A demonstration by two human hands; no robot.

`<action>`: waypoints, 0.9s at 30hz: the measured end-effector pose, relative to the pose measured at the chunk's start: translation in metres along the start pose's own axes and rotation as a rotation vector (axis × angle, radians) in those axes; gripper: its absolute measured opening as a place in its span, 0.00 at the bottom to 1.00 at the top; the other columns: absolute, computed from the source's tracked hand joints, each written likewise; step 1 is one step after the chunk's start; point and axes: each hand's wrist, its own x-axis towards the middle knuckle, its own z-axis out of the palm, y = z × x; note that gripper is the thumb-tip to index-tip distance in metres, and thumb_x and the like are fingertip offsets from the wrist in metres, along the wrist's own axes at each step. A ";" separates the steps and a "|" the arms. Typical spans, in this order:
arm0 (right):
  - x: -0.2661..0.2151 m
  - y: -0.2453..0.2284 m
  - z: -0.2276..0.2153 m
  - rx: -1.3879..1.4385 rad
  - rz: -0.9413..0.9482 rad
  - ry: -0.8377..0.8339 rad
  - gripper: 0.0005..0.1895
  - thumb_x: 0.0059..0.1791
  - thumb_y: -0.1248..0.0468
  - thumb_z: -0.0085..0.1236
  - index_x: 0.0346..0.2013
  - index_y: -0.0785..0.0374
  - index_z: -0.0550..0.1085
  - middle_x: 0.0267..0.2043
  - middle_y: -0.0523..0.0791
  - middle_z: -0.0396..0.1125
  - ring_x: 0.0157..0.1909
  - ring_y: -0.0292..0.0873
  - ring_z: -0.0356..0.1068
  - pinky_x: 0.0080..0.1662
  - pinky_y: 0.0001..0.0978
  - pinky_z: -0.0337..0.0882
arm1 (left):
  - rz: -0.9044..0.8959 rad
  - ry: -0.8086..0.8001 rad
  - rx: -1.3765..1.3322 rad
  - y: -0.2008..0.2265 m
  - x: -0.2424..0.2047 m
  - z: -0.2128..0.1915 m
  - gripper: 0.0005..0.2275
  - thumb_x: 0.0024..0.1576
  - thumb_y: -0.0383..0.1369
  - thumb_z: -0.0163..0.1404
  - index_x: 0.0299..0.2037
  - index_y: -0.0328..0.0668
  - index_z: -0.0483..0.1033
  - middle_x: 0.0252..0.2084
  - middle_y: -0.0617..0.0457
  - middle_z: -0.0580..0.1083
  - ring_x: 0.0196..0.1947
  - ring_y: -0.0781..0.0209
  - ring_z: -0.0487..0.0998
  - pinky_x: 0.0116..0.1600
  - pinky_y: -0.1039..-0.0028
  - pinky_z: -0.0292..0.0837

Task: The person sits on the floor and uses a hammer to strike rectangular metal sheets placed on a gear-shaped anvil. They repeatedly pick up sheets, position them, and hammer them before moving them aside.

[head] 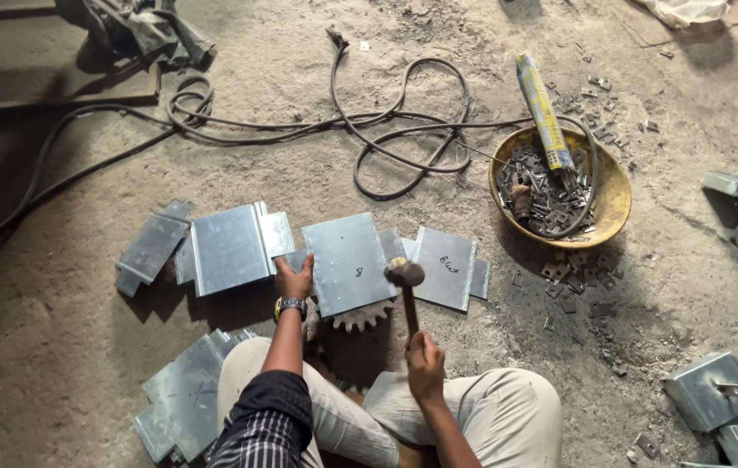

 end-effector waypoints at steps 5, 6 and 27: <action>-0.005 -0.031 -0.012 -0.004 0.025 0.006 0.23 0.57 0.52 0.43 0.27 0.65 0.70 0.14 0.42 0.58 0.13 0.37 0.54 0.18 0.34 0.56 | 0.048 -0.010 -0.111 -0.017 0.017 -0.006 0.33 0.50 0.53 0.62 0.53 0.32 0.66 0.45 0.28 0.77 0.45 0.30 0.79 0.49 0.52 0.75; -0.008 -0.036 -0.015 -0.001 -0.069 0.026 0.20 0.57 0.53 0.45 0.28 0.64 0.69 0.16 0.41 0.60 0.16 0.36 0.59 0.20 0.32 0.60 | 0.069 -0.013 -0.180 -0.022 0.018 -0.004 0.32 0.49 0.52 0.61 0.53 0.32 0.67 0.45 0.29 0.77 0.45 0.31 0.80 0.48 0.52 0.75; 0.011 -0.009 0.009 -0.246 0.018 -0.054 0.21 0.56 0.51 0.46 0.30 0.64 0.71 0.17 0.43 0.60 0.16 0.38 0.58 0.20 0.34 0.61 | 0.051 -0.046 -0.113 -0.013 0.002 -0.002 0.29 0.52 0.48 0.62 0.48 0.32 0.64 0.35 0.29 0.77 0.36 0.28 0.79 0.40 0.49 0.75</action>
